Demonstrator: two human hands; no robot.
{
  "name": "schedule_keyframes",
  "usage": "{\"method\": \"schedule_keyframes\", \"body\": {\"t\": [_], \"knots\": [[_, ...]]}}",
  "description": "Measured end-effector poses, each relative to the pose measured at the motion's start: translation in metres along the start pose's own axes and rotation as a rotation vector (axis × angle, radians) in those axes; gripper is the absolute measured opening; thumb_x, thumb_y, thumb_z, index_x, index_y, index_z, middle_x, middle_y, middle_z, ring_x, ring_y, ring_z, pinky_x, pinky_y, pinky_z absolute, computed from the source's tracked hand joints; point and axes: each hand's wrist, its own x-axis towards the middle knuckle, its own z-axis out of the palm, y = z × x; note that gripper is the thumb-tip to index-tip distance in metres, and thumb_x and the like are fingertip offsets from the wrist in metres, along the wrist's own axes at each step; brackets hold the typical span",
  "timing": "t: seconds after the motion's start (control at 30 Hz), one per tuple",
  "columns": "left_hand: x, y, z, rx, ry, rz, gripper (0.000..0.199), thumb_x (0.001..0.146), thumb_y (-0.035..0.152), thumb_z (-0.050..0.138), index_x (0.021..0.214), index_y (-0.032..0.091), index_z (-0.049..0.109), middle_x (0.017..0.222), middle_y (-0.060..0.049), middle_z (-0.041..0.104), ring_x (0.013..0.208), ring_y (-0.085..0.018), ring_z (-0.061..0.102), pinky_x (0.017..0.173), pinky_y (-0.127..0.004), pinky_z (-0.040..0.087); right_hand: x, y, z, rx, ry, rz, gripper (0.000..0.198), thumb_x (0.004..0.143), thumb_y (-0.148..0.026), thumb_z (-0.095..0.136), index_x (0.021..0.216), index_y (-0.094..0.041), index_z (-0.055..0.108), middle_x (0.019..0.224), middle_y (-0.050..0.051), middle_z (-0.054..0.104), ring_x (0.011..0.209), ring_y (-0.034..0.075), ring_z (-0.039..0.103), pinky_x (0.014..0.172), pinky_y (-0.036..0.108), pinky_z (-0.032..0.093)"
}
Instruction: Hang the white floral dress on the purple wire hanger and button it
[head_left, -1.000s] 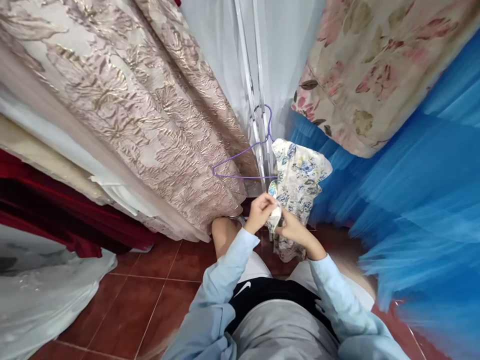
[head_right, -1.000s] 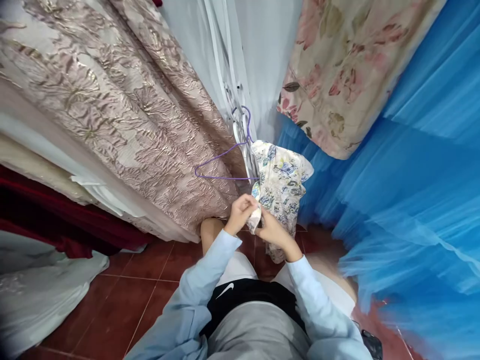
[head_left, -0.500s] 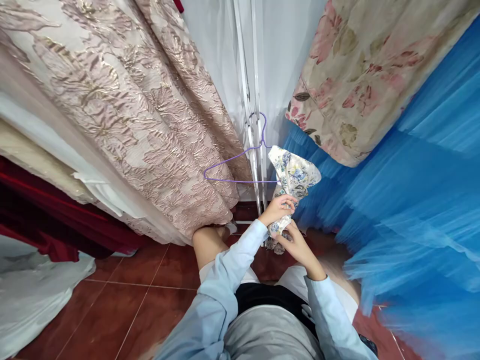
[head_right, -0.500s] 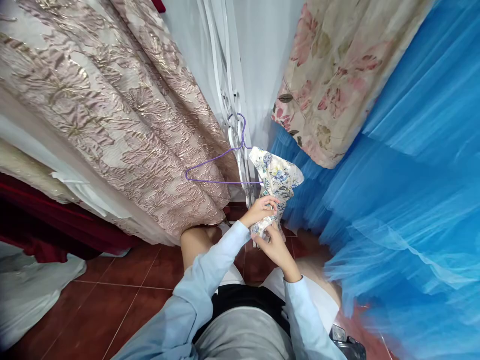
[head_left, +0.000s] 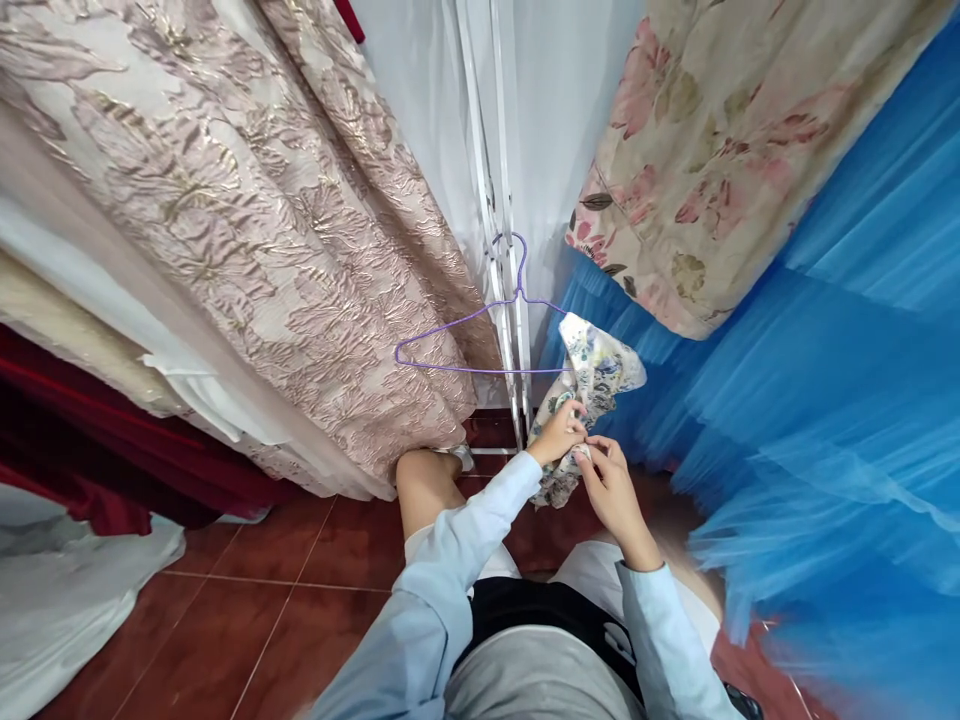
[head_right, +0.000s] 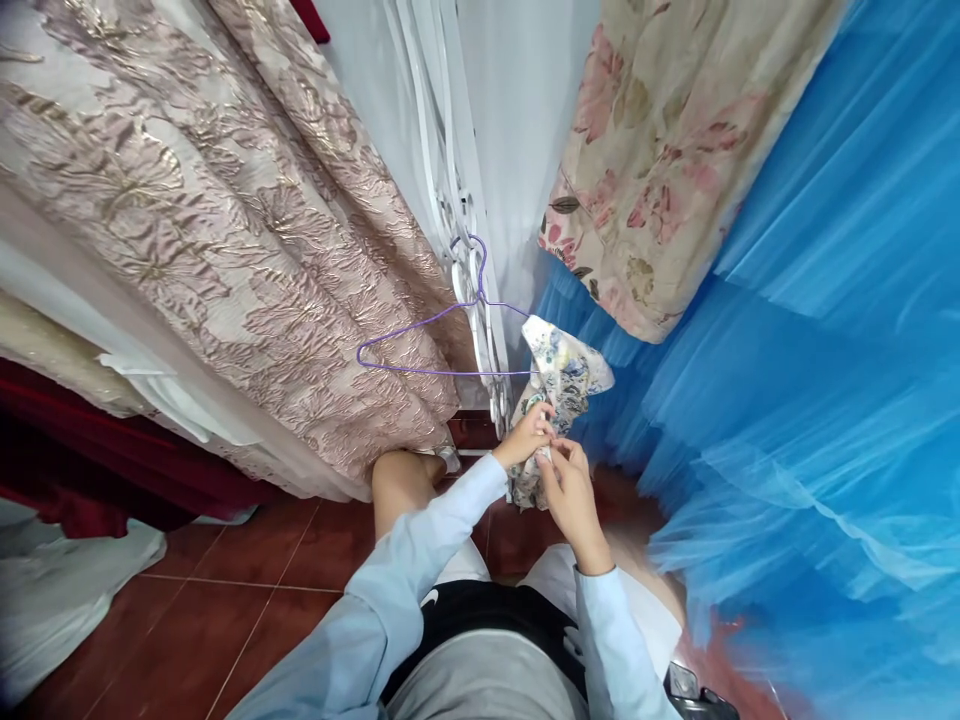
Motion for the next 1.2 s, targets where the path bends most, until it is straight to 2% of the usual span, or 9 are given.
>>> {"method": "schedule_keyframes", "body": {"t": [0.1,0.2,0.33,0.43,0.53,0.73,0.83,1.07,1.2], "knots": [[0.004,-0.005,-0.005,0.051,-0.269,-0.155,0.035,0.077,0.008,0.058,0.109,0.018,0.049,0.07,0.004,0.061,0.059,-0.011,0.052,0.06,-0.022,0.038,0.003,0.002,-0.006,0.016,-0.011,-0.027,0.038,0.1,-0.05,0.05,0.103,-0.021,0.074,0.116,0.013,0.061,0.117,0.03,0.057,0.108,0.046,0.041],[0.009,-0.009,-0.005,0.15,-0.33,-0.167,0.017,0.081,0.012,0.057,0.098,0.016,0.057,0.074,0.002,0.063,0.066,-0.012,0.055,0.066,-0.025,0.041,0.003,0.003,-0.007,0.075,0.001,-0.008,0.037,0.1,-0.049,0.05,0.098,-0.02,0.073,0.11,0.012,0.063,0.109,0.028,0.059,0.102,0.042,0.044],[0.007,-0.014,-0.003,0.194,-0.303,-0.112,0.006,0.086,0.017,0.058,0.082,0.014,0.062,0.079,-0.001,0.064,0.08,-0.014,0.057,0.078,-0.026,0.045,0.001,0.001,-0.008,0.16,-0.046,0.035,0.036,0.101,-0.048,0.049,0.099,-0.019,0.072,0.102,0.009,0.067,0.1,0.026,0.062,0.094,0.038,0.047],[-0.001,-0.016,-0.006,0.213,-0.258,-0.086,0.01,0.088,0.025,0.062,0.088,0.015,0.063,0.084,-0.002,0.064,0.078,-0.015,0.057,0.078,-0.027,0.046,-0.001,-0.002,-0.01,0.155,-0.081,0.034,0.035,0.1,-0.048,0.051,0.098,-0.021,0.072,0.1,0.009,0.068,0.101,0.026,0.063,0.095,0.038,0.048],[-0.01,-0.018,-0.013,0.324,-0.194,0.052,0.019,0.088,0.033,0.066,0.095,0.016,0.065,0.094,-0.004,0.065,0.081,-0.016,0.058,0.08,-0.029,0.046,-0.001,-0.005,-0.012,0.122,-0.099,0.009,0.034,0.098,-0.049,0.054,0.093,-0.022,0.074,0.1,0.01,0.068,0.102,0.028,0.063,0.094,0.039,0.048],[-0.037,-0.026,-0.03,0.628,-0.16,0.265,0.043,0.105,0.038,0.034,0.085,0.019,0.066,0.097,-0.009,0.07,0.102,-0.023,0.061,0.102,-0.038,0.038,-0.002,-0.006,-0.022,0.109,-0.135,0.005,0.036,0.099,-0.049,0.052,0.084,-0.021,0.069,0.089,0.006,0.065,0.088,0.024,0.061,0.081,0.034,0.048],[-0.056,-0.033,-0.044,0.648,-0.138,0.342,0.038,0.101,0.045,0.043,0.084,0.019,0.065,0.097,-0.011,0.07,0.1,-0.024,0.062,0.102,-0.039,0.038,-0.004,-0.005,-0.033,0.122,-0.166,0.062,0.037,0.099,-0.049,0.052,0.081,-0.02,0.066,0.076,0.002,0.061,0.072,0.02,0.055,0.067,0.03,0.043],[-0.101,-0.046,-0.078,0.67,-0.072,0.114,0.049,0.087,0.057,0.064,0.06,0.018,0.056,0.065,-0.004,0.055,0.073,-0.02,0.054,0.076,-0.032,0.044,-0.009,-0.018,-0.065,0.212,-0.064,0.113,0.031,0.096,-0.047,0.057,0.085,-0.02,0.07,0.078,0.002,0.066,0.072,0.019,0.057,0.065,0.028,0.044],[-0.122,-0.031,-0.106,0.598,0.011,0.071,0.052,0.088,0.057,0.064,0.057,0.016,0.058,0.057,-0.001,0.053,0.061,-0.016,0.049,0.063,-0.027,0.04,-0.004,-0.02,-0.088,0.146,0.175,0.095,0.029,0.093,-0.047,0.061,0.086,-0.021,0.072,0.081,0.003,0.068,0.075,0.019,0.057,0.066,0.027,0.045]]}}
